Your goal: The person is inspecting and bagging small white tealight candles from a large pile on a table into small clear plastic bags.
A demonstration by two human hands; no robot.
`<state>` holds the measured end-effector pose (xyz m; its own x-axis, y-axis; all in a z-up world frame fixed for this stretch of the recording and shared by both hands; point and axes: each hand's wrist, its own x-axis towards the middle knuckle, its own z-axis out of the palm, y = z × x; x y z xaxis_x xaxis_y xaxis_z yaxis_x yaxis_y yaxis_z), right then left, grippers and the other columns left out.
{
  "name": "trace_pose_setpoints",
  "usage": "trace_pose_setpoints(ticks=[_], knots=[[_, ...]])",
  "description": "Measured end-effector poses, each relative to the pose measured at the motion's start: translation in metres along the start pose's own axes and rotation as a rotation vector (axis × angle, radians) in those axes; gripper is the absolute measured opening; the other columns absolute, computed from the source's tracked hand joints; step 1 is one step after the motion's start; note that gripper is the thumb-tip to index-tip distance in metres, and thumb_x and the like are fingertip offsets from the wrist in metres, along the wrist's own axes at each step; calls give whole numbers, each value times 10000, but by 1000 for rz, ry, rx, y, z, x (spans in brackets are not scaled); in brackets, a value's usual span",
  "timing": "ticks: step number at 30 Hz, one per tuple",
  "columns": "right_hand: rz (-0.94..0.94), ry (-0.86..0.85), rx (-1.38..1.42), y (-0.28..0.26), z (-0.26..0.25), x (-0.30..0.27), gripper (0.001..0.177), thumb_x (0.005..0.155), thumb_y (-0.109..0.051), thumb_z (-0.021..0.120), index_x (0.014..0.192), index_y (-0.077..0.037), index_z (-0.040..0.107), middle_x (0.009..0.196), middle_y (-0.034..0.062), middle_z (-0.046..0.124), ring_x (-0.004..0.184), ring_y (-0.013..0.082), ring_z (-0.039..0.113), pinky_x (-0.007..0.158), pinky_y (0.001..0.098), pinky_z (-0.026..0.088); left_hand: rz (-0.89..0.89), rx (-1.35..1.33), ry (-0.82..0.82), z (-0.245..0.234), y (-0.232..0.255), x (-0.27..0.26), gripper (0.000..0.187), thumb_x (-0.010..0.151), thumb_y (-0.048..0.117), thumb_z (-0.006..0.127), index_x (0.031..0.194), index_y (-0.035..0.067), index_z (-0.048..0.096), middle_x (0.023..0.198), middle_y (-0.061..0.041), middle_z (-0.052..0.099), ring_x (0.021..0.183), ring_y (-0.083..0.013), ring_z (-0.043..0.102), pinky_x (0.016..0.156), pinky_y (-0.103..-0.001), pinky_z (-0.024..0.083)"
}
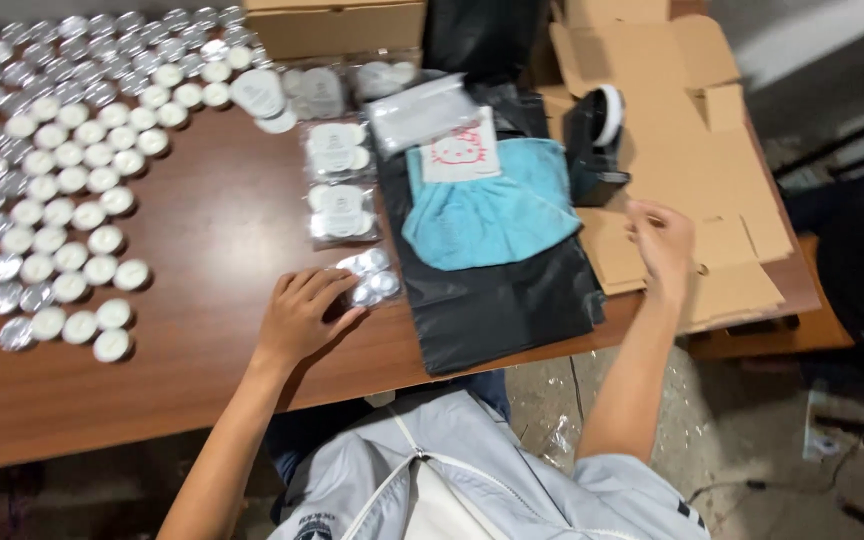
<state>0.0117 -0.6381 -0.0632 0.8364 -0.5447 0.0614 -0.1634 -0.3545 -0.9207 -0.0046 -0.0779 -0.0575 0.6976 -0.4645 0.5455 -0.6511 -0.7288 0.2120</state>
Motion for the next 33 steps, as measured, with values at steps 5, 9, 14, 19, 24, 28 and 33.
trace_pose_setpoints(ticks=[5, 9, 14, 19, 24, 28, 33], knots=[[-114, -213, -32, -126, 68, -74, 166, 967, -219, 787, 1105, -127, 772, 968, 80, 751, 828, 159, 735, 759, 261, 581, 8, -67, 21, 1, -2, 1, 370, 850, 411, 785, 1163, 222, 724, 1192, 54, 718, 1135, -147, 659, 954, -335, 482], [-116, -639, 202, -156, 145, -114, 119, 895, -47, 788, 1010, -28, 764, 861, 153, 754, 745, 217, 729, 757, 382, 622, -12, -73, -35, 9, -6, -7, 410, 869, 454, 759, 1200, 221, 696, 1222, 53, 702, 1170, -148, 648, 972, -327, 481], [38, -924, 264, -174, 209, -146, 205, 891, -32, 755, 1080, 40, 725, 897, 210, 748, 761, 239, 747, 729, 376, 657, -16, -78, -58, 5, -7, -7, 413, 884, 460, 739, 1227, 238, 679, 1226, 37, 684, 1180, -177, 640, 975, -350, 482], [130, -1008, 184, -182, 229, -158, 255, 890, -34, 742, 1109, 86, 692, 882, 222, 755, 696, 227, 759, 697, 344, 660, 6, -32, -15, 7, -9, -8, 336, 921, 458, 696, 1201, 273, 690, 1222, 31, 664, 1183, -190, 625, 967, -354, 465], [172, -1024, 153, -189, 230, -166, 600, 848, 21, 745, 1347, 127, 429, 922, 289, 753, 670, 283, 770, 671, 381, 671, 46, 0, -15, 14, -13, -13, 334, 913, 432, 711, 1204, 268, 694, 1179, 70, 704, 1169, -129, 626, 960, -316, 453], [226, -1031, 225, -182, 232, -160, 633, 864, 49, 731, 1361, 127, 347, 967, 327, 736, 732, 322, 770, 709, 394, 671, 61, -15, -4, 21, -15, -16, 409, 865, 372, 773, 1240, 254, 658, 1146, 62, 713, 1177, -126, 633, 960, -310, 471], [371, -1132, 316, -185, 232, -155, 694, 891, 25, 695, 1407, 205, 267, 1104, 427, 662, 887, 394, 753, 831, 444, 656, 30, -112, -52, 20, -16, -16, 492, 884, 340, 766, 1303, 142, 599, 1187, -14, 715, 1195, -146, 644, 998, -310, 493]])
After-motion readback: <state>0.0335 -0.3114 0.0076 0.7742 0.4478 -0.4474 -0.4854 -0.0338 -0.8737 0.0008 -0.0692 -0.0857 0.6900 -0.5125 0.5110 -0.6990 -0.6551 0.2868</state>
